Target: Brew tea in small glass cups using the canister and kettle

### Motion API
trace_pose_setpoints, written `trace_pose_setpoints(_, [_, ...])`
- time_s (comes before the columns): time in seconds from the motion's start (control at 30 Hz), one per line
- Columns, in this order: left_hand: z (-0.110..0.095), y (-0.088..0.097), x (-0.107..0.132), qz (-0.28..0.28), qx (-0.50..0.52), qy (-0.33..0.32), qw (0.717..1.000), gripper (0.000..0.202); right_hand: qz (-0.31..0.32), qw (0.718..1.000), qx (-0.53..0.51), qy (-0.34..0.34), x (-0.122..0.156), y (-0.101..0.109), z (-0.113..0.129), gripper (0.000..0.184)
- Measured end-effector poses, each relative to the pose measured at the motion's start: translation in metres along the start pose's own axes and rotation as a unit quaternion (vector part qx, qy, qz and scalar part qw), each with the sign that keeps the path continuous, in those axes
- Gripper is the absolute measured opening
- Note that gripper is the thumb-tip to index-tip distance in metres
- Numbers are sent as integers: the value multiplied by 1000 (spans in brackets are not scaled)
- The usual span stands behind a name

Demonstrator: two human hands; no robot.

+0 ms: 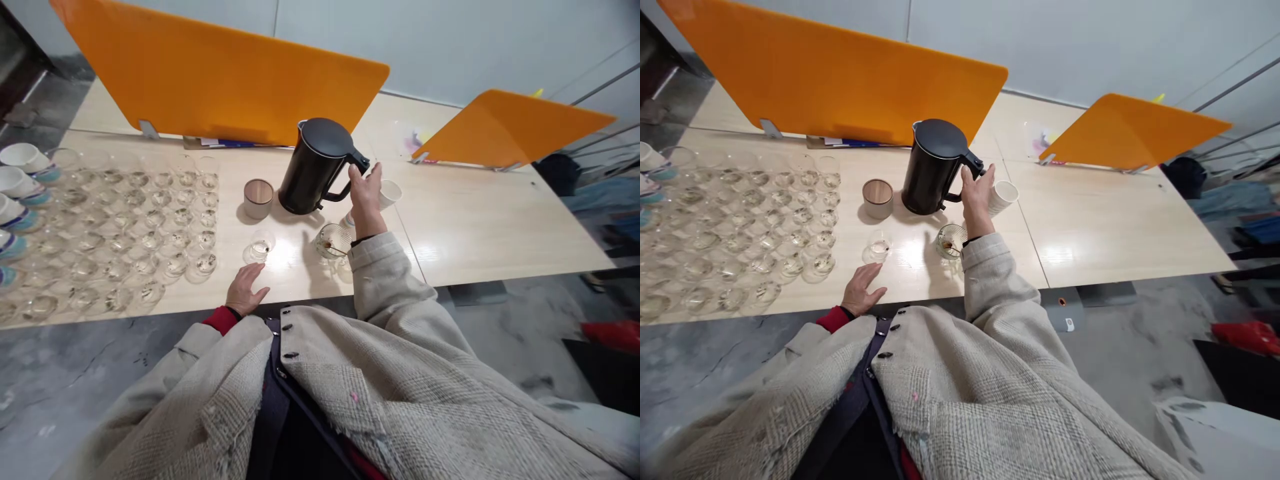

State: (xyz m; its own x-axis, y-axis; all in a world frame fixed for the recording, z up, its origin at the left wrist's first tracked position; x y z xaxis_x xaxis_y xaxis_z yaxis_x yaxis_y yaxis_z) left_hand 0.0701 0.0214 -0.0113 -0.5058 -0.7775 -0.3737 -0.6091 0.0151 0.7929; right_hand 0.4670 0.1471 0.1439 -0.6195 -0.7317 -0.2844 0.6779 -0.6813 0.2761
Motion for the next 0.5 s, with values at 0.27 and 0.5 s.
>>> trace_pose_setpoints(0.27, [-1,2,-1,2,6,3,1000,56,-11,999,-7,-45,-4,-7,-33,57])
trace_pose_setpoints(0.5, [0,2,-2,0,8,-1,1000,55,46,997,14,65,-11,-4,-29,60])
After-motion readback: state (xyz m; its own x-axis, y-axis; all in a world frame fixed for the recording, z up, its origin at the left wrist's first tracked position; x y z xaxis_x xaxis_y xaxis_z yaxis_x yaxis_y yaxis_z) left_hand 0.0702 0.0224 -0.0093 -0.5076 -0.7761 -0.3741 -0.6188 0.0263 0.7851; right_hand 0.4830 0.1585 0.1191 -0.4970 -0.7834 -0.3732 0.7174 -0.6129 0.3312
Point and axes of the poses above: each hand's wrist, its own x-axis away from the middle knuckle, its own y-axis out of the back of the hand, z = x × y, the point moved 8 cm from there along -x, towards the middle knuckle, and after that the axes turned 13 degrees about -x, right-handed, at the moved point
